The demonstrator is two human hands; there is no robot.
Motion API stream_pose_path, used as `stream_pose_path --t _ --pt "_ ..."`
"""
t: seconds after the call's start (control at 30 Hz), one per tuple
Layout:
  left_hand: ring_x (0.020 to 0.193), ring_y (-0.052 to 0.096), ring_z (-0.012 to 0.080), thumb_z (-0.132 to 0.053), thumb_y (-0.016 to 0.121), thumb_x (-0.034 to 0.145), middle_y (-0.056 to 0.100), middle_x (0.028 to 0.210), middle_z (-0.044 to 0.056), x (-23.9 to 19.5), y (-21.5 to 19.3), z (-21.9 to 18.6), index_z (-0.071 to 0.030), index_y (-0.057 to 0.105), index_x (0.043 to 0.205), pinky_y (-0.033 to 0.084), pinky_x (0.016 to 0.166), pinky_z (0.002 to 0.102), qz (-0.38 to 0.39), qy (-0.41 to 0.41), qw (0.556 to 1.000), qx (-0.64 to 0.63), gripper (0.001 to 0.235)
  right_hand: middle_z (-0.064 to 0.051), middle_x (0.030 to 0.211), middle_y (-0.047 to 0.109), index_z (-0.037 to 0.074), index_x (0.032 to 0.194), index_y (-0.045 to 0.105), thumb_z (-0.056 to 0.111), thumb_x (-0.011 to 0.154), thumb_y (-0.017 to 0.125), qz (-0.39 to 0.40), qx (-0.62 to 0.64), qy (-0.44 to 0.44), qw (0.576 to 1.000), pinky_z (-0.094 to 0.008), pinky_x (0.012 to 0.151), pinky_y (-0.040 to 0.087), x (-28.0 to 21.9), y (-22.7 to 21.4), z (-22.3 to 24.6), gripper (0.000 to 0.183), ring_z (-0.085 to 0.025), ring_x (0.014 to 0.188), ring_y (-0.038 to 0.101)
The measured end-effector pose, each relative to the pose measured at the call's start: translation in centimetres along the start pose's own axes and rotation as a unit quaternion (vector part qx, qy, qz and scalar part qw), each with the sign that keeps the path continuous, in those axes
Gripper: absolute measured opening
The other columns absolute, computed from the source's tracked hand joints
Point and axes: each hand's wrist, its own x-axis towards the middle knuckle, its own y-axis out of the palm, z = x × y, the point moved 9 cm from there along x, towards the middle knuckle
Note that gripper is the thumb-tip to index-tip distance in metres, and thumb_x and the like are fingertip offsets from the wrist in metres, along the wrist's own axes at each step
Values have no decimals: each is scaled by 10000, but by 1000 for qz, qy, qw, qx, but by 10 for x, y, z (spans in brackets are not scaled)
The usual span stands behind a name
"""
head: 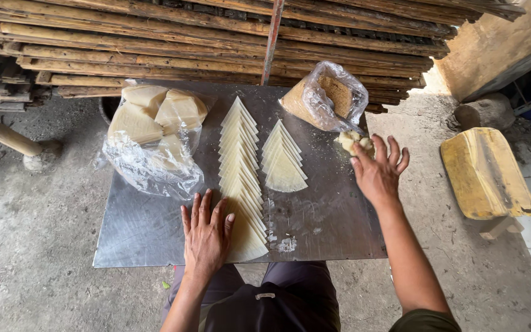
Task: The person folds thin triangular wrappers into cones, scoops a grainy filling into each cone with a spoon, and folds the edges to seal them. The person repeats this process for multiple units on a metal table.
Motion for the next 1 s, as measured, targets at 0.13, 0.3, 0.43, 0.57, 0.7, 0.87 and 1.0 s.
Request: stream_pose_path --t 0.13,0.3,0.43,0.57,0.7,0.87,1.0 --pt "1529 227 341 -499 389 1043 377 1592 141 2 1 0 -147 560 1417 85 1242 564 5 -7 1000 4 541 -152 1586 394 273 1370 682 495 1007 574 14 -17 14 1000 -668 1192 -67 -13 0 16 439 -430 1542 135" --pt "1532 229 343 -500 384 1047 381 1590 143 0 0 0 -144 560 1418 89 1249 563 6 -7 1000 4 543 -135 1615 345 248 1357 699 540 1075 443 40 -69 14 997 -685 1171 -116 5 15 11 480 -419 1578 63" --pt "1534 235 343 -493 396 1046 385 1591 144 -1 -3 -2 -137 563 1410 94 1251 560 -4 2 1000 3 536 -171 1510 324 230 1331 690 529 1044 459 105 65 41 992 -720 1115 -89 24 40 -10 474 -478 1480 53" --pt "1524 243 345 -491 416 1035 388 1584 146 0 -4 -2 -144 571 1402 104 1243 559 -4 -1 1000 0 528 -55 1500 407 357 1287 717 512 1049 519 117 289 171 935 -532 1309 166 7 50 -44 346 -333 1487 267" --pt "1523 252 350 -486 432 1032 392 1580 152 1 -2 -2 -143 570 1403 113 1244 568 -5 5 1000 1 524 -87 1545 348 386 1412 631 416 1013 534 101 234 195 947 -564 1240 105 3 43 -64 412 -332 1490 203" --pt "1519 262 352 -479 444 1025 402 1581 149 3 -3 -1 -155 578 1396 121 1237 572 -8 1 1000 -9 511 -155 1524 293 306 1455 596 404 1007 551 111 110 91 984 -673 1125 -78 7 30 -43 461 -427 1457 50" --pt "1519 260 358 -482 437 1026 399 1580 157 0 -1 0 -149 580 1393 114 1240 570 -4 -1 1000 -12 516 -112 1551 320 288 1415 635 431 1018 532 99 42 43 993 -696 1151 -126 -8 21 -19 435 -407 1523 51"
